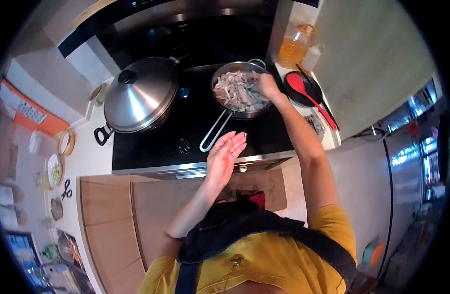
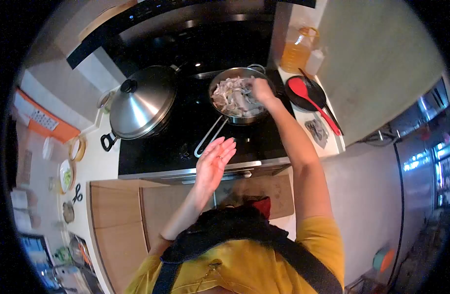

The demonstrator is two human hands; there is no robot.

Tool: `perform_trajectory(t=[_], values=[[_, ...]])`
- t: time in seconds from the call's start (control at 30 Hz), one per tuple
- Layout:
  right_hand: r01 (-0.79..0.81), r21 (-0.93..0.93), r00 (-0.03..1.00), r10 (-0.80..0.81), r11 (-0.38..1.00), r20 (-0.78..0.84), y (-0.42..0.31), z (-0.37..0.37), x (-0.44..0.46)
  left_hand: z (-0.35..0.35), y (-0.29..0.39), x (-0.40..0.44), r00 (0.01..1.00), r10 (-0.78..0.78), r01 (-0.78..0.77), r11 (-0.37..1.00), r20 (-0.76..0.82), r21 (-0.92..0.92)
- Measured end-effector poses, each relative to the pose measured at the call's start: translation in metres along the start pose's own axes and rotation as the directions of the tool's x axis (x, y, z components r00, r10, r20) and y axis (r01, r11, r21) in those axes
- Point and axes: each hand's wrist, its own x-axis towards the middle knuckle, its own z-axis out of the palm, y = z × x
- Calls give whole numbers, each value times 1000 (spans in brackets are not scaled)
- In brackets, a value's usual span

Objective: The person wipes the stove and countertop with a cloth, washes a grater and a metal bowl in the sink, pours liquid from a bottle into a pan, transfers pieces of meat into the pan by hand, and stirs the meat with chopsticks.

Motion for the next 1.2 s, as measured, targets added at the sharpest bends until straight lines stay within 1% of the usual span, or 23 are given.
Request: perform_trajectory(t=[0.03, 0.07, 0.1, 0.17, 0.2, 0.23, 0.27, 0.3, 0.33, 0.37, 0.4, 0.43, 0.47, 0.53, 0.63, 0.7, 0.77, 0.83, 0.9, 0.93, 1.0, 1.1, 1.2], values=[[15, 170, 990, 9, 985, -140, 2, -6, 6, 5, 2, 0, 1000, 17, -17, 1000, -24, 17], [25, 472, 989, 47, 881, -141, 7, -11, 16, 7, 2, 3, 999, 29, -28, 999, -42, 21], [25, 727, 989, 88, 687, -117, 13, -15, 24, 7, 2, 4, 997, 38, -37, 999, -63, 24], [45, 789, 990, 80, 612, -118, 8, -31, 31, 15, 4, 10, 989, 98, -95, 995, -113, 37], [-19, 614, 994, 83, 789, -77, 9, -28, 32, 18, 5, 12, 985, 123, -119, 992, -120, 42], [53, 135, 999, -54, 989, 4, 15, -26, 34, 20, 6, 12, 980, 146, -141, 989, -136, 45], [-174, 350, 977, 118, 921, 176, 22, -16, 39, 21, 8, 12, 977, 157, -155, 988, -145, 23], [-135, 599, 988, 62, 789, 141, 32, -13, 45, 18, 5, 14, 974, 184, -187, 982, -131, -10], [-124, 775, 987, 155, 620, 34, 15, -22, 41, 18, 5, 19, 966, 207, -211, 977, -153, -14], [-60, 934, 994, 106, 351, 23, 4, -34, 33, 18, 4, 18, 955, 232, -240, 970, -185, -21], [-55, 998, 996, 79, 38, 52, -9, -39, 26, 16, 7, 16, 942, 263, -277, 960, -209, -43], [-79, 983, 993, 69, -165, 91, -21, -35, 22, 6, 8, 15, 927, 322, -336, 941, -189, -46], [-168, 882, 986, -72, -439, 152, -30, -18, 19, 1, 12, 9, 906, 370, -391, 918, -206, -69], [-430, 681, 901, -329, -593, 283, -72, 9, 8, -3, 23, 11, 853, 461, -495, 864, -246, -98], [-737, 522, 634, -707, -430, 313, -137, 51, -9, -7, 37, 24, 748, 595, -643, 760, -293, -95], [-861, 403, 484, -748, -312, 454, -174, 76, -27, -22, 45, 19, 649, 691, -745, 663, -318, -80], [-914, 365, 334, -840, -178, 427, -206, 88, -56, -40, 43, 2, 499, 795, -852, 523, -346, -28], [-949, 308, 191, -897, -65, 399, -241, 118, -85, -55, 45, -50, 389, 802, -883, 465, -454, 65], [-988, 153, 32, -915, 32, 403, -276, 139, -112, -60, 46, -96, 218, 813, -906, 374, -539, 198], [-990, 106, -41, -917, 90, 397, -296, 149, -125, -61, 47, -114, 172, 821, -919, 333, -545, 212], [-989, 18, -133, -920, 150, 369, -333, 162, -165, -60, 45, -167, -18, 784, -934, 209, -621, 291], [-966, 2, -237, -887, 258, 396, -389, 194, -217, -77, 43, -236, -152, 760, -917, 130, -632, 376], [-940, -151, -339, -878, 304, 337, -445, 246, -238, -95, 40, -274, -246, 720, -895, 88, -648, 437]])
